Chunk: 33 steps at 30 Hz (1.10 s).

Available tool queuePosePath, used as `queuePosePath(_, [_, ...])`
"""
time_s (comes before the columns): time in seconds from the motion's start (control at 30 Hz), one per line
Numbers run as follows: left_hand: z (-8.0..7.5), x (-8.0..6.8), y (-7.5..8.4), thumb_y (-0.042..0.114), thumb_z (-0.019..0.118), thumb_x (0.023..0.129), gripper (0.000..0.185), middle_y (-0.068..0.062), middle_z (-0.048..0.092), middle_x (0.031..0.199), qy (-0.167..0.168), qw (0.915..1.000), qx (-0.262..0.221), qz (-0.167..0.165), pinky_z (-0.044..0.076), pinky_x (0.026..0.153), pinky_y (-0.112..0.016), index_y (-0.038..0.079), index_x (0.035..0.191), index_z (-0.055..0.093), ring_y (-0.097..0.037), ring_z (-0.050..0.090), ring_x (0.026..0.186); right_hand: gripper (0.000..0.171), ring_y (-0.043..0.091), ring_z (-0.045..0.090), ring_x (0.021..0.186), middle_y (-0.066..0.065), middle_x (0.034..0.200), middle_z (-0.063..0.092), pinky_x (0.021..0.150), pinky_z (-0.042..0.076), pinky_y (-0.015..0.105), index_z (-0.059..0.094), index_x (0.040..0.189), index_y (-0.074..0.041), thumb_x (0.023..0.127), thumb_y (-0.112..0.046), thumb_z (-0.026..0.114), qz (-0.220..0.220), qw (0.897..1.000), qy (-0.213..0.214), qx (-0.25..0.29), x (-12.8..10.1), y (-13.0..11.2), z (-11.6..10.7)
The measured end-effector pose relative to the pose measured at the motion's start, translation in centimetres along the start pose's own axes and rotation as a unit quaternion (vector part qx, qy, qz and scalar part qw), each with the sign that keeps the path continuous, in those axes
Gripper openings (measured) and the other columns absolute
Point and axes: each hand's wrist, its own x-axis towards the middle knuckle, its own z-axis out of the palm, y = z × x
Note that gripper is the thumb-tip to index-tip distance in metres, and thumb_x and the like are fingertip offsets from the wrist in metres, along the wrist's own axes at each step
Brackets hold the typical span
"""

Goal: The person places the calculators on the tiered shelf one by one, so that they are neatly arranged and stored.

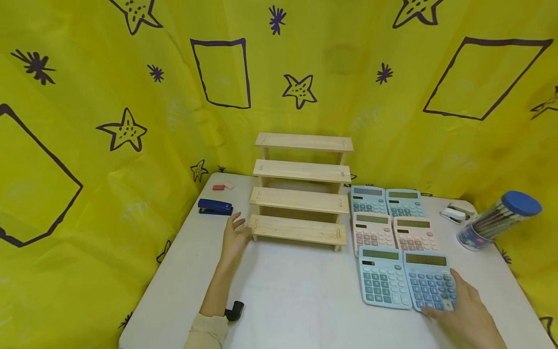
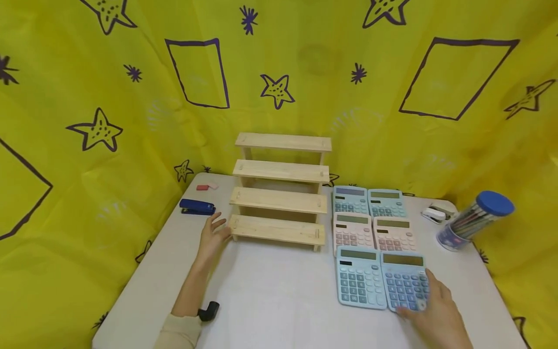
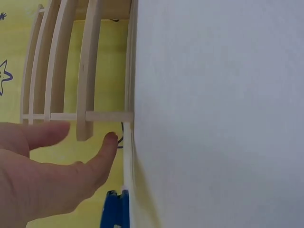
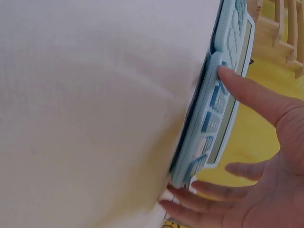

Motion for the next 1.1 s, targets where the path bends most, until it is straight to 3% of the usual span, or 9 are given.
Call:
queuePosePath(0.2, [0.6,0.5,-0.8,-0.014,0.058,0.092,0.064,-0.033,0.052,0.146,0.04,0.9982,-0.044,-0.004,0.056,0.093,-0.025,-0.005,0.152,0.04,-0.051,0.052,0.134,0.167,0.069,0.027,0.123,0.052,0.148,0.008,0.104,0.027,0.083,-0.013,0.16,0.007,0.056,-0.074,0.09,-0.019,1.0,0.022,0.006,0.0,-0.7,0.5])
queuePosePath(0.47, [0.7,0.2,-0.8,-0.017,0.056,0.092,0.061,-0.028,0.053,0.147,0.043,0.9925,-0.103,-0.05,0.055,0.09,-0.021,-0.003,0.149,0.043,-0.042,0.052,0.136,0.167,0.072,0.027,0.122,0.053,0.149,0.002,0.101,0.031,0.082,-0.014,0.159,0.007,0.055,-0.073,0.09,-0.024,0.999,0.042,0.002,0.1,-1.2,1.1])
queuePosePath(0.8, [0.7,0.2,-0.4,-0.013,0.056,0.093,0.06,-0.024,0.054,0.146,0.048,0.9867,-0.139,-0.068,0.054,0.098,-0.03,-0.005,0.15,0.04,-0.033,0.055,0.127,0.156,0.08,0.027,0.12,0.052,0.153,-0.013,0.093,0.035,0.084,-0.009,0.161,0.004,0.062,-0.056,0.096,-0.046,0.996,0.077,-0.007,-0.1,-2.2,1.2])
queuePosePath(0.97, [0.6,0.3,-0.5,-0.014,0.056,0.093,0.059,-0.025,0.055,0.146,0.052,0.9841,-0.154,-0.072,0.055,0.099,-0.031,-0.005,0.149,0.041,-0.032,0.057,0.125,0.153,0.077,0.032,0.119,0.051,0.154,-0.006,0.094,0.037,0.084,-0.007,0.162,0.005,0.063,-0.047,0.097,-0.05,0.993,0.102,-0.001,-0.2,-2.4,1.1])
queuePosePath(1.1, [0.5,0.4,-0.6,-0.014,0.056,0.093,0.061,-0.025,0.053,0.148,0.049,0.9832,-0.157,-0.078,0.051,0.108,-0.039,-0.005,0.151,0.04,-0.035,0.054,0.13,0.147,0.072,0.034,0.117,0.05,0.154,0.001,0.094,0.038,0.084,-0.005,0.162,0.005,0.064,-0.037,0.096,-0.047,0.99,0.128,0.014,-0.3,-2.5,0.7])
